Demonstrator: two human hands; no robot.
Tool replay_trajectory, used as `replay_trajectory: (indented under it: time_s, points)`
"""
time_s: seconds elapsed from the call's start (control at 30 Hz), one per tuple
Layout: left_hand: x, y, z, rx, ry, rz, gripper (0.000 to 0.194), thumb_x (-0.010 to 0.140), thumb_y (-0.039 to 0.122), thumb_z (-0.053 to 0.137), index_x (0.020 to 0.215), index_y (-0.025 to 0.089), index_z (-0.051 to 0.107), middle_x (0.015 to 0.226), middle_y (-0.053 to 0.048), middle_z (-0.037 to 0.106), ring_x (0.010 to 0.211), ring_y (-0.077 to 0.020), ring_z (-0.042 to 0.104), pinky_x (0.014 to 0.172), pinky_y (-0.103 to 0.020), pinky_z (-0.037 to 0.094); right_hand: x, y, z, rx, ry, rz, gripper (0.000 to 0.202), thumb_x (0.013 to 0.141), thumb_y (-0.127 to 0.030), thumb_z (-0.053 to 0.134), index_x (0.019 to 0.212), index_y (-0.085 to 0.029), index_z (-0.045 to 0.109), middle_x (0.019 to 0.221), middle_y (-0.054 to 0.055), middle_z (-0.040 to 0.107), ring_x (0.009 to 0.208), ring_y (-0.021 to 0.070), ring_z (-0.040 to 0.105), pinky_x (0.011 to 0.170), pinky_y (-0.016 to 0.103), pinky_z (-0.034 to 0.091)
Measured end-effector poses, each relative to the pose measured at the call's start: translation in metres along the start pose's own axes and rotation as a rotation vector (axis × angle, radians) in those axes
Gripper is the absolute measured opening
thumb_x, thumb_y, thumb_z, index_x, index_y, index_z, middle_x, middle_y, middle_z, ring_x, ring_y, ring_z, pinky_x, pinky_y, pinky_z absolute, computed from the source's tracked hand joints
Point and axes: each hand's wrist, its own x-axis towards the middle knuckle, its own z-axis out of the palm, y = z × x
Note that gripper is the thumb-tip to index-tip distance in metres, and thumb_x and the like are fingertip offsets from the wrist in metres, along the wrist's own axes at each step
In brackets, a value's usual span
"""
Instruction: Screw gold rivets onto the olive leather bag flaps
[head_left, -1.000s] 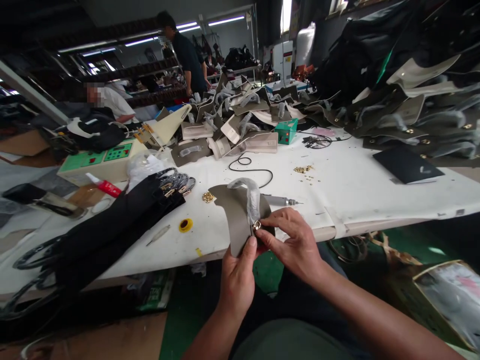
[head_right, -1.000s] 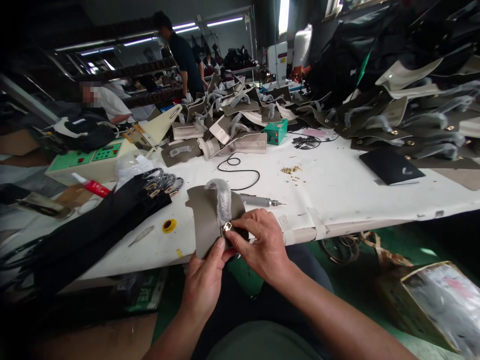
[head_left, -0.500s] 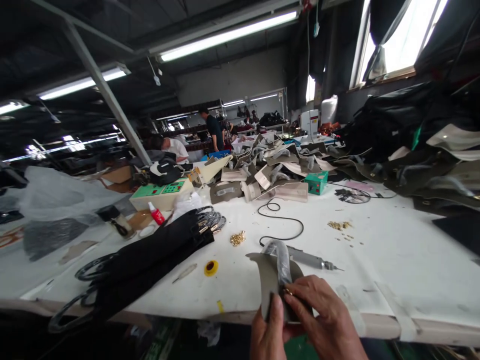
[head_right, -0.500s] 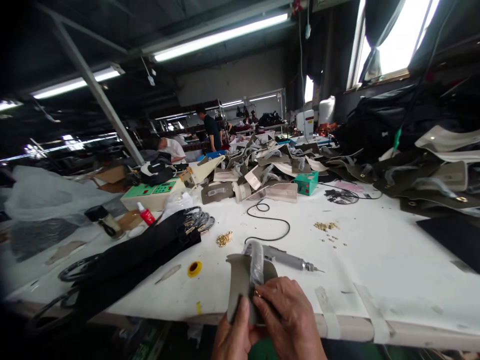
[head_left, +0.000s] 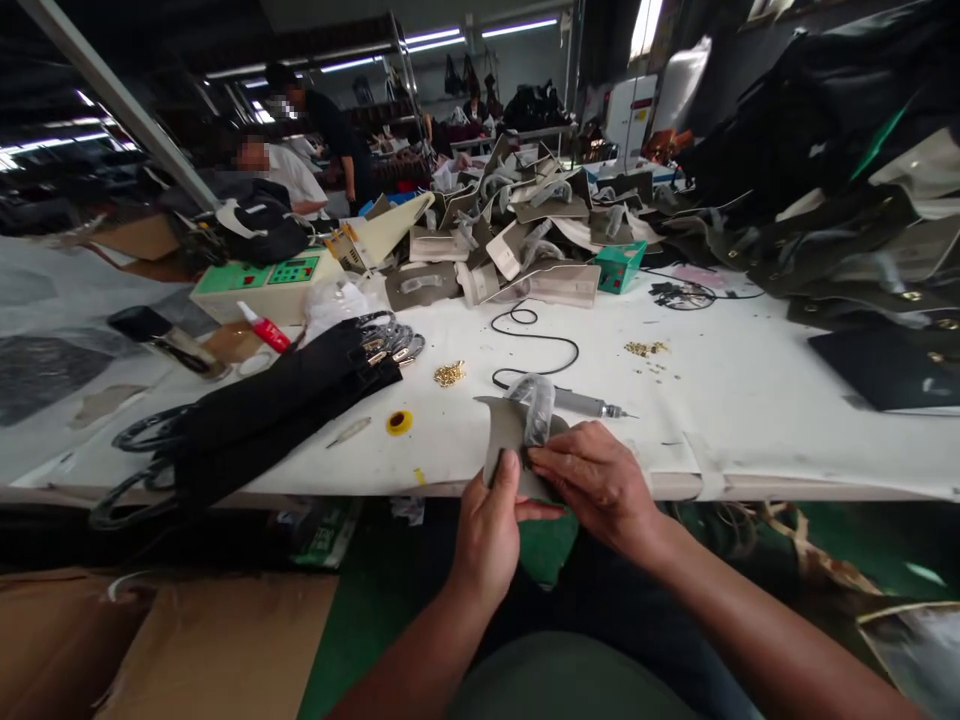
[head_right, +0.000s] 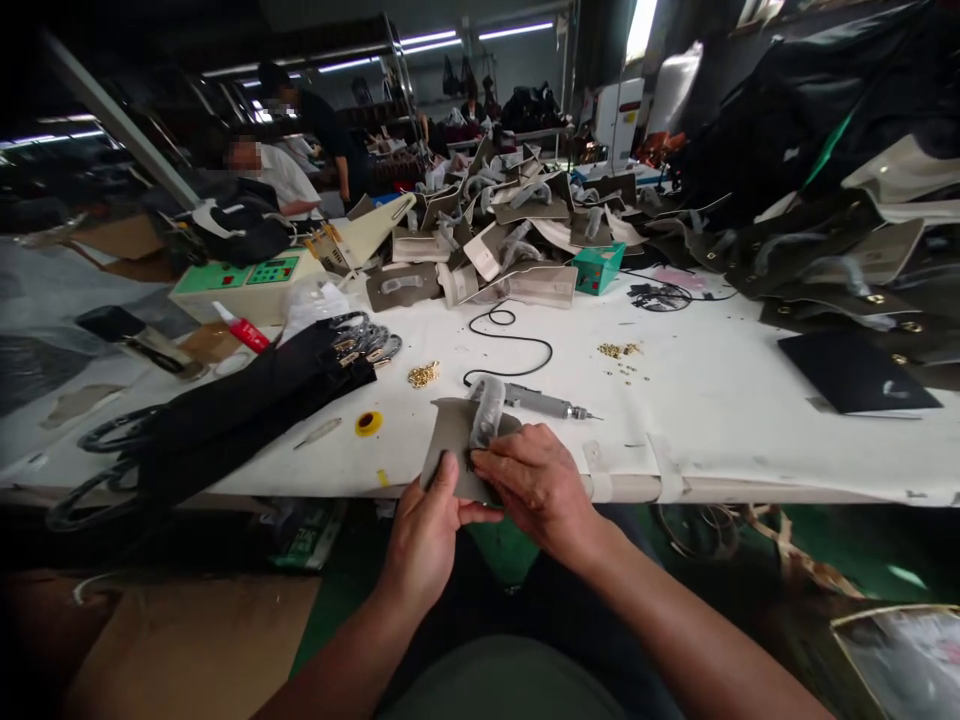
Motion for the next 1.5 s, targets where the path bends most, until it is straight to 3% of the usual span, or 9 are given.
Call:
replay_trajectory:
  time_s: [0.33, 0.47, 0.57, 0.67, 0.8, 1.0, 1.2, 1.33, 1.5]
  points:
    - [-0.001, 0.011, 0.005, -0.098, -0.082, 0.012, 0.050, 0.094, 0.056, 0.064, 0.121, 0.014, 0.065, 0.117, -0.014, 0.073, 0.087, -0.0243, 0.076, 0.075, -0.038, 0.068, -0.015, -0.010, -0.006, 0.051, 0.057, 0.183, 0.044, 0.092, -0.019, 0.073, 0.132, -0.034, 0.068, 0.117, 0.007, 0.069, 0.106, 0.0249, 0.065, 0.089, 0.043, 0.053]
    - [-0.005, 0.009, 0.004, -0.112, -0.132, 0.031, 0.045, 0.097, 0.053, 0.061, 0.120, 0.015, 0.068, 0.117, -0.013, 0.075, 0.098, -0.0283, 0.076, 0.082, -0.042, 0.066, -0.017, -0.005, -0.009, 0.177, 0.266, 0.568, 0.043, 0.090, -0.036, 0.077, 0.132, -0.028, 0.068, 0.126, 0.011, 0.065, 0.115, 0.0282, 0.062, 0.099, 0.047, 0.051]
    - [-0.012, 0.005, -0.002, -0.076, -0.198, 0.018, 0.044, 0.096, 0.054, 0.061, 0.115, 0.016, 0.073, 0.118, -0.013, 0.076, 0.112, -0.0329, 0.071, 0.095, -0.048, 0.061, -0.014, 0.004, -0.012, 0.571, 0.223, 0.924, 0.050, 0.091, -0.051, 0.072, 0.131, -0.021, 0.067, 0.117, 0.012, 0.071, 0.107, 0.0279, 0.066, 0.091, 0.044, 0.055]
    - [-0.017, 0.008, -0.014, -0.005, -0.359, 0.023, 0.047, 0.088, 0.054, 0.072, 0.116, 0.017, 0.075, 0.119, -0.014, 0.076, 0.126, -0.0381, 0.063, 0.109, -0.051, 0.051, -0.012, 0.009, -0.014, 0.881, 0.191, 1.034, 0.061, 0.084, -0.051, 0.079, 0.133, -0.018, 0.065, 0.095, 0.008, 0.072, 0.086, 0.0233, 0.068, 0.077, 0.037, 0.057]
    - [-0.010, 0.021, -0.030, -0.117, -0.525, -0.062, 0.076, 0.074, 0.068, 0.078, 0.129, 0.016, 0.069, 0.128, -0.019, 0.072, 0.135, -0.0420, 0.056, 0.113, -0.053, 0.045, -0.018, 0.006, -0.012, 0.908, 0.240, 1.011, 0.066, 0.075, -0.044, 0.089, 0.132, -0.021, 0.066, 0.089, 0.004, 0.071, 0.077, 0.0190, 0.067, 0.070, 0.031, 0.055]
    - [0.016, 0.025, -0.023, -0.299, -0.194, -0.104, 0.050, 0.093, 0.047, 0.068, 0.135, 0.021, 0.065, 0.134, -0.011, 0.071, 0.127, -0.0306, 0.064, 0.113, -0.046, 0.046, -0.035, -0.005, -0.011, 0.785, 0.098, 0.972, 0.053, 0.081, -0.045, 0.084, 0.126, -0.023, 0.069, 0.094, 0.005, 0.072, 0.084, 0.0208, 0.068, 0.074, 0.034, 0.057]
    - [0.016, 0.016, -0.013, 0.024, -0.110, 0.101, 0.047, 0.092, 0.048, 0.070, 0.126, 0.016, 0.071, 0.124, -0.011, 0.076, 0.121, -0.0296, 0.067, 0.109, -0.038, 0.048, -0.015, -0.009, -0.023, 0.128, 0.190, 0.564, 0.022, 0.094, -0.036, 0.072, 0.113, -0.025, 0.074, 0.100, 0.007, 0.071, 0.089, 0.0217, 0.064, 0.082, 0.040, 0.054]
    - [0.006, 0.013, -0.014, 0.223, -0.161, 0.157, 0.043, 0.096, 0.049, 0.065, 0.126, 0.019, 0.072, 0.127, -0.009, 0.075, 0.121, -0.0289, 0.067, 0.105, -0.034, 0.049, 0.010, -0.015, -0.018, 0.089, 0.126, 0.417, 0.022, 0.092, -0.034, 0.075, 0.112, -0.025, 0.076, 0.094, 0.006, 0.071, 0.084, 0.0212, 0.065, 0.077, 0.038, 0.055]
    - [-0.002, 0.015, -0.014, 0.266, -0.151, 0.196, 0.041, 0.098, 0.048, 0.061, 0.128, 0.021, 0.071, 0.133, -0.008, 0.072, 0.126, -0.0285, 0.064, 0.110, -0.035, 0.047, 0.020, -0.023, -0.006, 0.158, 0.134, 0.432, 0.010, 0.091, -0.031, 0.076, 0.098, -0.024, 0.076, 0.089, 0.004, 0.072, 0.079, 0.0188, 0.064, 0.074, 0.035, 0.055]
